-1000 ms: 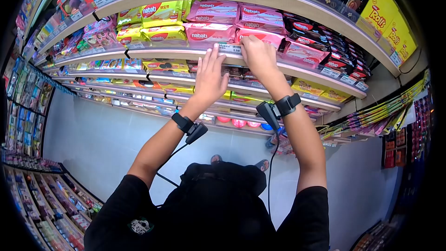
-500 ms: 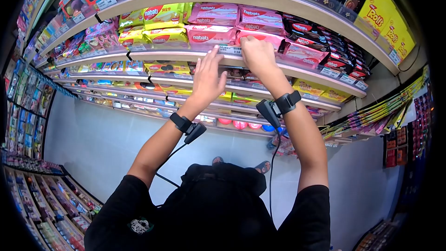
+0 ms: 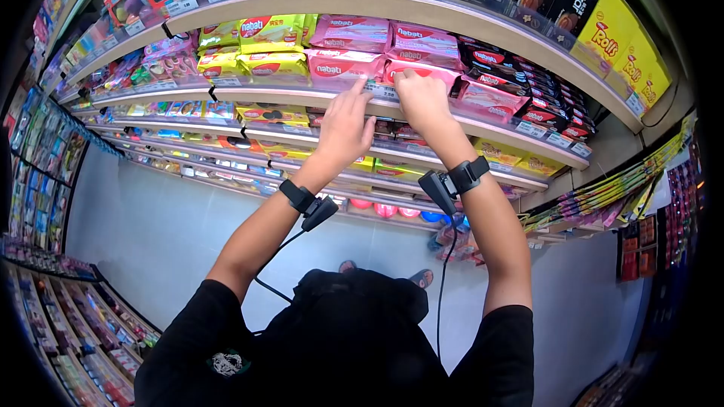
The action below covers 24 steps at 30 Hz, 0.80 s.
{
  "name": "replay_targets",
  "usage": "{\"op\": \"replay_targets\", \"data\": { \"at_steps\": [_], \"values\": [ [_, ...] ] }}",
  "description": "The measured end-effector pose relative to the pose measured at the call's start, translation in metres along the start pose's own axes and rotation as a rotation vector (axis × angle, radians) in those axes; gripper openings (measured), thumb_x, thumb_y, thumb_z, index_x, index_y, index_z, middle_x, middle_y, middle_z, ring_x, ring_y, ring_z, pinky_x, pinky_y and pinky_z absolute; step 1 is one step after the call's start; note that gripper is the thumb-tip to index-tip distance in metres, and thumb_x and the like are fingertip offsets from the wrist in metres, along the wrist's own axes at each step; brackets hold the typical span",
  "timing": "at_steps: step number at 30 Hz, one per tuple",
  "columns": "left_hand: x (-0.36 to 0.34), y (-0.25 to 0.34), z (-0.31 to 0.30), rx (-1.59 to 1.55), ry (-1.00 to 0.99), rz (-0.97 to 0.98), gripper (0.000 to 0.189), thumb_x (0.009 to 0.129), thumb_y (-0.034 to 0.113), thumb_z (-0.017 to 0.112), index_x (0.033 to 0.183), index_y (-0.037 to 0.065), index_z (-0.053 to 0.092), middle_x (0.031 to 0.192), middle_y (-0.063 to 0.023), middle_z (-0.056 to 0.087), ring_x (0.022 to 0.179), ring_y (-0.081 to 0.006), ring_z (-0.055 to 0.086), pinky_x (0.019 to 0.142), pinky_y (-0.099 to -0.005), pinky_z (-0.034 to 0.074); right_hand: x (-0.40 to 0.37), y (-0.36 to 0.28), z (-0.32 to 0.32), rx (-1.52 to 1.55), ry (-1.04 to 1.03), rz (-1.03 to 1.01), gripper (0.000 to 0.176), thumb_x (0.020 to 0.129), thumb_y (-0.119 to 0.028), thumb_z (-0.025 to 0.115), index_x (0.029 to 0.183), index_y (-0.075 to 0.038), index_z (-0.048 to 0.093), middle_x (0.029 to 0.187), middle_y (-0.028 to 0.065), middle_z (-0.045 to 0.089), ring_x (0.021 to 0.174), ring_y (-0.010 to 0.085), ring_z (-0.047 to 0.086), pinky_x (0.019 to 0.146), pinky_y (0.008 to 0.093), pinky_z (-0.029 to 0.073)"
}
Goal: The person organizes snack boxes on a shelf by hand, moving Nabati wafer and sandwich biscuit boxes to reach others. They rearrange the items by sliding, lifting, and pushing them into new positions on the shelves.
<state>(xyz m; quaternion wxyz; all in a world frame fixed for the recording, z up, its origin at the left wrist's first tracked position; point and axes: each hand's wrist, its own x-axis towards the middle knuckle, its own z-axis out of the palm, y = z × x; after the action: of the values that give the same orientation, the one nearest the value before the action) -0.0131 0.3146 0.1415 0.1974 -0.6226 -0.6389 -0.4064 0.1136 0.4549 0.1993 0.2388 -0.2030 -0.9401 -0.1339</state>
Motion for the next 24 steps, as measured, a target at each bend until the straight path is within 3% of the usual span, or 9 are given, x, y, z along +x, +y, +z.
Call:
{"op": "replay_targets", "data": {
  "at_steps": [3, 9, 16, 24],
  "values": [
    [0.003, 0.006, -0.002, 0.095, 0.012, 0.099, 0.045, 0.076, 0.007, 0.069, 0.119, 0.001, 0.057, 0.141, -0.0182, 0.051, 0.115, -0.0378, 0.053, 0.100, -0.0472, 0.043, 0.000, -0.003, -0.006, -0.044, -0.009, -0.010, 0.015, 0.080, -0.009, 0.062, 0.095, -0.006, 0.064, 0.088, 0.0115, 0.065, 0.072, 0.0317, 0.069, 0.058, 0.0438, 0.053],
    [0.009, 0.013, 0.013, 0.124, -0.057, 0.057, 0.042, 0.076, 0.012, 0.070, 0.115, 0.003, 0.058, 0.139, -0.0159, 0.052, 0.108, -0.0357, 0.054, 0.095, -0.0457, 0.045, 0.000, 0.002, -0.006, -0.069, -0.031, -0.066, 0.021, 0.077, -0.007, 0.064, 0.098, -0.005, 0.063, 0.091, 0.0121, 0.065, 0.073, 0.0313, 0.069, 0.058, 0.0430, 0.054],
    [0.006, 0.016, 0.020, 0.079, -0.080, 0.061, 0.040, 0.077, 0.013, 0.070, 0.114, 0.003, 0.059, 0.141, -0.0159, 0.051, 0.106, -0.0352, 0.054, 0.093, -0.0452, 0.046, -0.012, 0.012, 0.001, -0.029, 0.057, -0.029, 0.010, 0.089, -0.013, 0.061, 0.094, -0.006, 0.063, 0.085, 0.0120, 0.066, 0.067, 0.0323, 0.068, 0.056, 0.0440, 0.052],
    [0.006, 0.021, 0.023, 0.042, -0.101, 0.006, 0.041, 0.077, 0.014, 0.072, 0.114, 0.003, 0.059, 0.142, -0.0170, 0.051, 0.108, -0.0372, 0.054, 0.096, -0.0459, 0.045, -0.016, 0.017, 0.005, -0.046, 0.074, 0.018, 0.012, 0.091, -0.016, 0.060, 0.094, -0.005, 0.061, 0.084, 0.0126, 0.066, 0.067, 0.0326, 0.068, 0.056, 0.0445, 0.052]
  ]
}}
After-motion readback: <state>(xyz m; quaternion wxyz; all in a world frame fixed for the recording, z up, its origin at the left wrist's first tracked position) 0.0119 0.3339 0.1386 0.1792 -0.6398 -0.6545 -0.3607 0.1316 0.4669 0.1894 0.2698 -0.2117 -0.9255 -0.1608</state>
